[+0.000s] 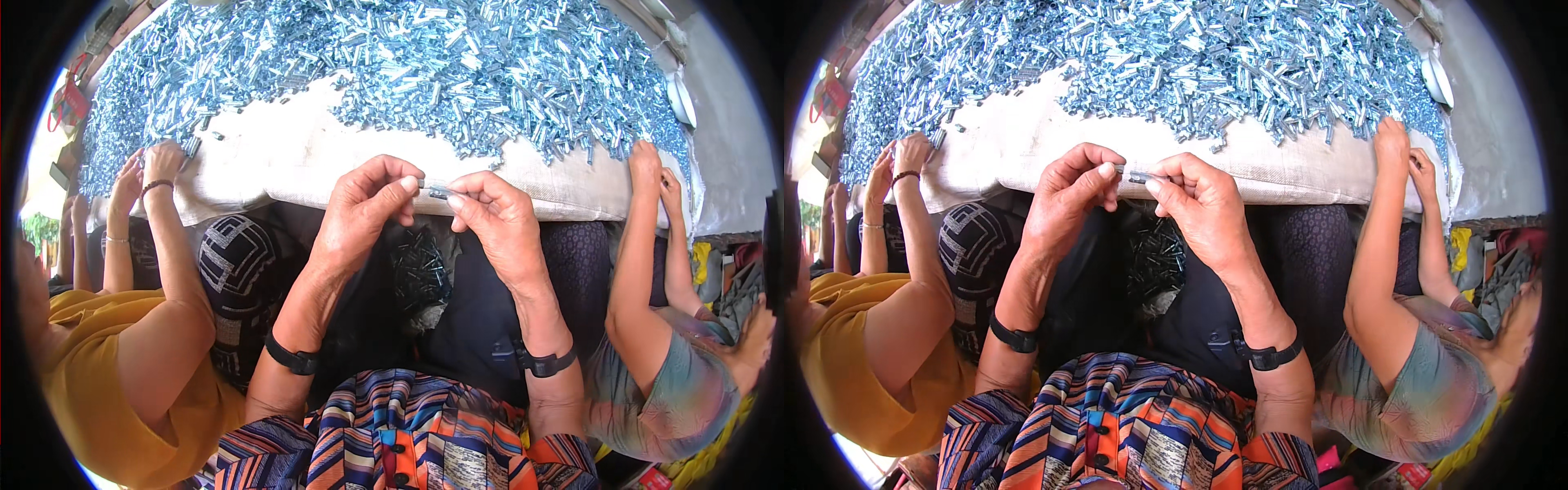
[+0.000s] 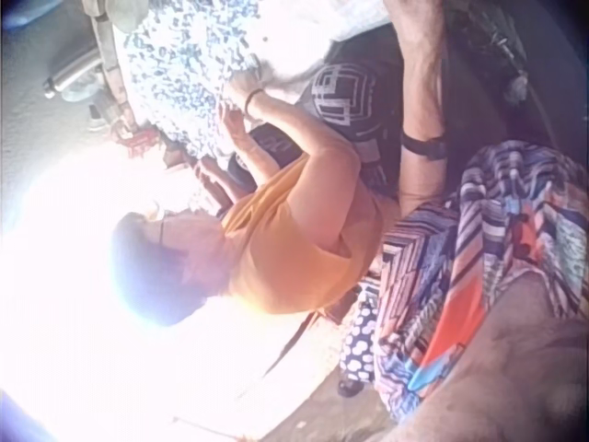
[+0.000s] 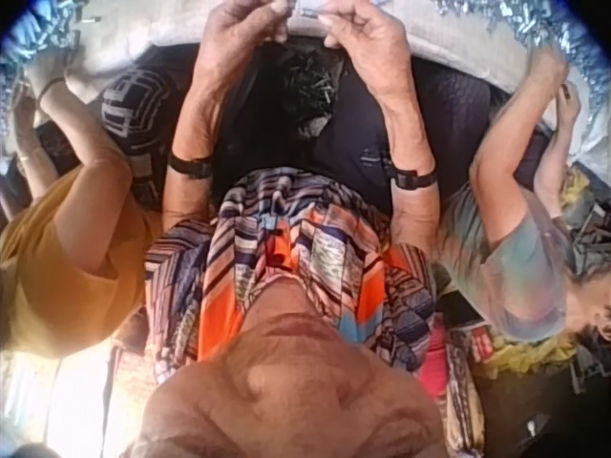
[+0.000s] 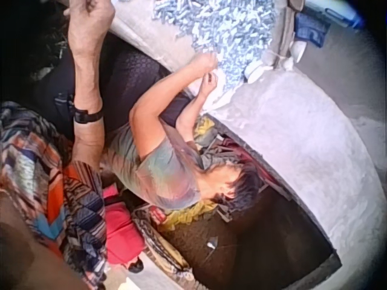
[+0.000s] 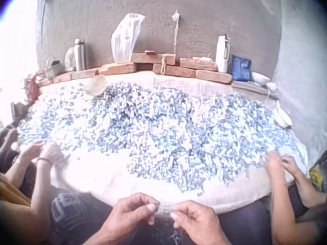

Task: Inspecting and sorting a large quantity of small metal bolts on a workstation.

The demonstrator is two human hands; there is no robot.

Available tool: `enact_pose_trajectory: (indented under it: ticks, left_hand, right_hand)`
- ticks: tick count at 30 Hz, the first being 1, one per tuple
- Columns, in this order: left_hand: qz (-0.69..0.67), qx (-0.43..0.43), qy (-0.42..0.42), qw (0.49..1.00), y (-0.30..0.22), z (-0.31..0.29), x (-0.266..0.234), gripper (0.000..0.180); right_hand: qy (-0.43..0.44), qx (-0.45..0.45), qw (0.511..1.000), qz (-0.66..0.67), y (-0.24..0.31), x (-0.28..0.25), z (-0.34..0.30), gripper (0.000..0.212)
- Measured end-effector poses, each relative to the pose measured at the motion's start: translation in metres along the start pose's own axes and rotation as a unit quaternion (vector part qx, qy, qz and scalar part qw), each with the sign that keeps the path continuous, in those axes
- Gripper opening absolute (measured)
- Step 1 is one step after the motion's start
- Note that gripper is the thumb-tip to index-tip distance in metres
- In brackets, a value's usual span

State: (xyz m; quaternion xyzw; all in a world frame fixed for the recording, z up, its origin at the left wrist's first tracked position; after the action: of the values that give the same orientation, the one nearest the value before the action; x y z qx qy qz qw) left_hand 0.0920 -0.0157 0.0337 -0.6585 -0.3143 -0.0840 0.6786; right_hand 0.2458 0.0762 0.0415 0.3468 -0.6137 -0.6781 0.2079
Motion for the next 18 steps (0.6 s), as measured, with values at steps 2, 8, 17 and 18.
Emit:
enact_pose_trajectory:
  ticks: [2,8,17,18]
  left_hand:
    - [-0.050,-0.010,0.007,0.999,0.002,-0.003,0.002,0.013]
    - [-0.121,-0.030,0.022,0.992,0.006,-0.007,0.007,0.009]
    - [-0.185,-0.047,0.054,0.980,0.011,-0.007,0.002,0.012]
    - [-0.147,-0.042,0.041,0.987,0.009,-0.008,0.003,0.011]
  right_hand:
    - [0.001,-0.002,1.000,0.007,0.001,0.001,-0.002,0.008]
    - [0.002,-0.008,0.999,0.045,0.001,0.002,-0.010,0.008]
    - [0.015,-0.019,0.991,0.135,-0.012,0.009,-0.013,0.008]
    - [0.003,-0.024,0.994,0.107,-0.011,0.009,-0.014,0.008]
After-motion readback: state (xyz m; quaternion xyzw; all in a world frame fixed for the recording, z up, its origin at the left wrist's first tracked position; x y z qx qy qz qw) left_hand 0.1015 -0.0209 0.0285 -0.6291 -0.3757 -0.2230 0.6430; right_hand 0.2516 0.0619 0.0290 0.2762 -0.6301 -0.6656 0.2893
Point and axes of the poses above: each hand's wrist, its own z-axis towards the middle knuckle, its own x-axis out of the palm, y = z × x, the point moved 2 cm from there along z, towards the middle knuckle, and after that the axes turned 15 degrees about -z, right-handed, at the moved point
